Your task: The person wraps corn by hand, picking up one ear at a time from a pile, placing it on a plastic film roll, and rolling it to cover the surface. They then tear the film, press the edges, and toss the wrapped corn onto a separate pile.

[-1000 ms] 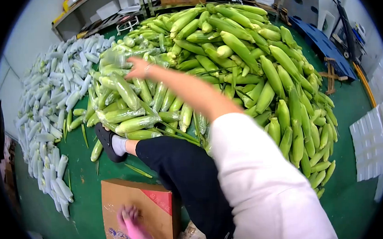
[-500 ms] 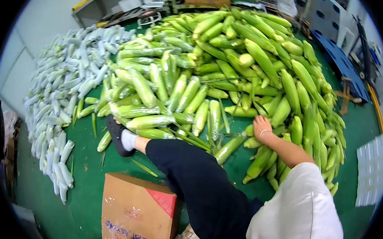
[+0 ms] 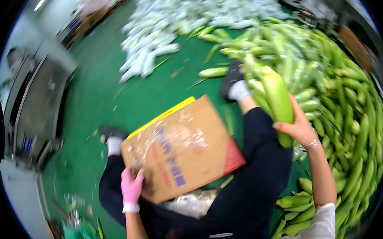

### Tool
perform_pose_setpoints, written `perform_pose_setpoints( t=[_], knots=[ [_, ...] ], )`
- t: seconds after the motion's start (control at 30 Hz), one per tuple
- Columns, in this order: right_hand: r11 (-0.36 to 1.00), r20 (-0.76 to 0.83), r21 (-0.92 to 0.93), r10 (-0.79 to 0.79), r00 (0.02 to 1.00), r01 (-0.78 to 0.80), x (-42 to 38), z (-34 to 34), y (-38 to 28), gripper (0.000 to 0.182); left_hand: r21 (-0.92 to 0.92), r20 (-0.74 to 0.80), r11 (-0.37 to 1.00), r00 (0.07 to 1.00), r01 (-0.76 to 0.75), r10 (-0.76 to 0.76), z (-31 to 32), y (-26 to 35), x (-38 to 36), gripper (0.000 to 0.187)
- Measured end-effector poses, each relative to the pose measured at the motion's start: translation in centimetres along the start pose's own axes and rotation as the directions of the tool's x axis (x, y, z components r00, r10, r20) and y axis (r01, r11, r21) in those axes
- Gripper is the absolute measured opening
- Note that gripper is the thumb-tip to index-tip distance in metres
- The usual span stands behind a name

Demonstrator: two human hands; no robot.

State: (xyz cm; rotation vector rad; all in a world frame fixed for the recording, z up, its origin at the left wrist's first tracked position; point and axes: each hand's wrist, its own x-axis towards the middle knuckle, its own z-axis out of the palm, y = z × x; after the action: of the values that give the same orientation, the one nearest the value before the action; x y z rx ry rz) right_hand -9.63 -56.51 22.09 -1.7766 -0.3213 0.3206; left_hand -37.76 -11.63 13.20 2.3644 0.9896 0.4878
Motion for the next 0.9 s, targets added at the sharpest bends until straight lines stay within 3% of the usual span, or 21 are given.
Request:
perform_pose_setpoints(
  t=[0.03, 0.07, 0.1, 0.13, 0.2, 0.23, 0.3, 0.33, 0.4, 0.43, 0.47, 0.53, 0.57, 0.6, 0.63, 0.67, 0.73, 0.8, 0.83, 0.87, 0.9],
  knots=[
    [0.964, 0.112, -0.124, -0.224, 0.968, 0.237, 2.3, 4.6, -0.7, 0.091, 0.039, 0.035, 0.999, 0.999, 0.013, -0.014, -0.1, 0.0, -0.1, 0.044],
    [0.900, 0.231, -0.194, -0.346, 0.910, 0.391, 4.2, 9.2, -1.0, 0.088, 0.073, 0.079, 0.997, 0.997, 0.013, -0.019, -0.4, -0.2, -0.1, 0.049],
    [0.768, 0.359, -0.360, -0.410, 0.839, 0.530, 5.3, 13.7, -2.1, 0.084, 0.169, 0.095, 0.985, 0.995, -0.029, 0.013, -0.4, -0.5, -0.1, 0.053],
    [0.749, 0.426, -0.300, -0.449, 0.785, 0.591, 6.5, 18.0, -1.7, 0.080, 0.256, 0.120, 0.963, 0.991, -0.084, 0.054, -0.3, -0.6, 0.2, 0.057],
    [0.747, 0.495, -0.229, -0.463, 0.736, 0.624, 7.2, 25.3, 0.3, 0.074, 0.416, 0.169, 0.898, 0.982, -0.145, 0.080, 0.3, -0.3, 0.7, 0.061],
    [0.772, 0.545, -0.277, -0.365, 0.755, 0.572, 7.2, 28.0, 0.2, 0.071, 0.419, 0.156, 0.899, 0.986, -0.126, 0.065, 0.6, -0.4, 1.3, 0.058],
    [0.697, 0.548, -0.271, -0.455, 0.701, 0.664, 8.1, 31.6, 1.8, 0.070, 0.405, 0.090, 0.911, 0.995, -0.077, 0.044, 1.4, -1.6, 2.8, 0.052],
    [0.621, 0.550, -0.273, -0.526, 0.649, 0.734, 8.3, 32.6, 1.8, 0.069, 0.415, 0.043, 0.907, 0.997, -0.070, 0.057, 1.6, -1.6, 3.4, 0.049],
    [0.587, 0.543, -0.321, -0.529, 0.652, 0.744, 9.0, 33.6, 1.7, 0.068, 0.497, 0.077, 0.866, 0.997, -0.060, 0.025, 2.2, -1.4, 4.4, 0.045],
    [0.572, 0.547, -0.338, -0.527, 0.651, 0.747, 9.7, 33.9, 1.9, 0.069, 0.467, 0.116, 0.870, 0.986, -0.160, 0.119, 2.5, -1.8, 5.0, 0.037],
    [0.558, 0.553, -0.354, -0.523, 0.649, 0.751, 10.3, 34.2, 2.2, 0.069, 0.466, 0.115, 0.871, 0.986, -0.158, 0.117, 2.6, -2.3, 5.5, 0.037],
    [0.558, 0.570, -0.331, -0.524, 0.632, 0.761, 11.0, 33.9, 2.4, 0.069, 0.375, 0.216, 0.899, 0.964, -0.226, 0.153, 2.5, -3.3, 6.9, 0.029],
    [0.519, 0.663, -0.320, -0.475, 0.578, 0.793, 11.0, 33.3, 2.3, 0.071, -0.106, 0.222, 0.991, 0.969, -0.082, 0.104, 1.2, -2.6, 7.4, 0.022],
    [0.482, 0.744, -0.306, -0.417, 0.522, 0.821, 11.0, 32.8, 2.2, 0.073, -0.505, 0.538, 0.737, 0.831, 0.450, -0.140, -0.9, -2.3, 7.4, 0.019],
    [0.449, 0.825, -0.280, -0.339, 0.452, 0.848, 10.7, 32.3, 2.0, 0.074, -0.735, 0.463, 0.529, 0.884, 0.425, -0.066, -1.6, -1.8, 6.8, 0.019],
    [0.451, 0.820, -0.283, -0.344, 0.457, 0.846, 10.7, 32.4, 1.4, 0.074, -0.891, 0.373, 0.273, 0.928, 0.364, -0.021, -2.0, -1.6, 6.2, 0.019],
    [0.555, 0.892, -0.248, -0.188, 0.410, 0.794, 10.4, 32.7, 0.9, 0.076, -0.942, 0.223, 0.230, 0.969, 0.242, -0.106, 0.1, 0.3, 6.0, 0.018],
    [0.591, 0.905, -0.199, -0.195, 0.378, 0.782, 12.3, 32.9, 1.1, 0.076, -0.620, 0.002, 0.783, 0.998, -0.049, 0.064, 2.6, 0.4, 7.3, 0.017],
    [0.518, 0.868, -0.238, -0.266, 0.419, 0.822, 12.5, 32.7, 0.9, 0.075, -0.616, 0.024, 0.780, 0.987, -0.109, 0.157, 3.7, 1.2, 7.6, 0.019],
    [0.441, 0.825, -0.284, -0.340, 0.451, 0.851, 12.7, 32.5, 0.6, 0.074, -0.295, -0.080, 0.837, 0.885, -0.460, 0.458, 4.3, 1.8, 8.7, 0.034],
    [0.451, 0.665, -0.297, -0.534, 0.521, 0.842, 11.6, 31.7, 0.6, 0.061, -0.063, -0.033, 0.833, 0.835, -0.550, 0.549, 4.6, 2.2, 9.1, 0.044]
  ],
)
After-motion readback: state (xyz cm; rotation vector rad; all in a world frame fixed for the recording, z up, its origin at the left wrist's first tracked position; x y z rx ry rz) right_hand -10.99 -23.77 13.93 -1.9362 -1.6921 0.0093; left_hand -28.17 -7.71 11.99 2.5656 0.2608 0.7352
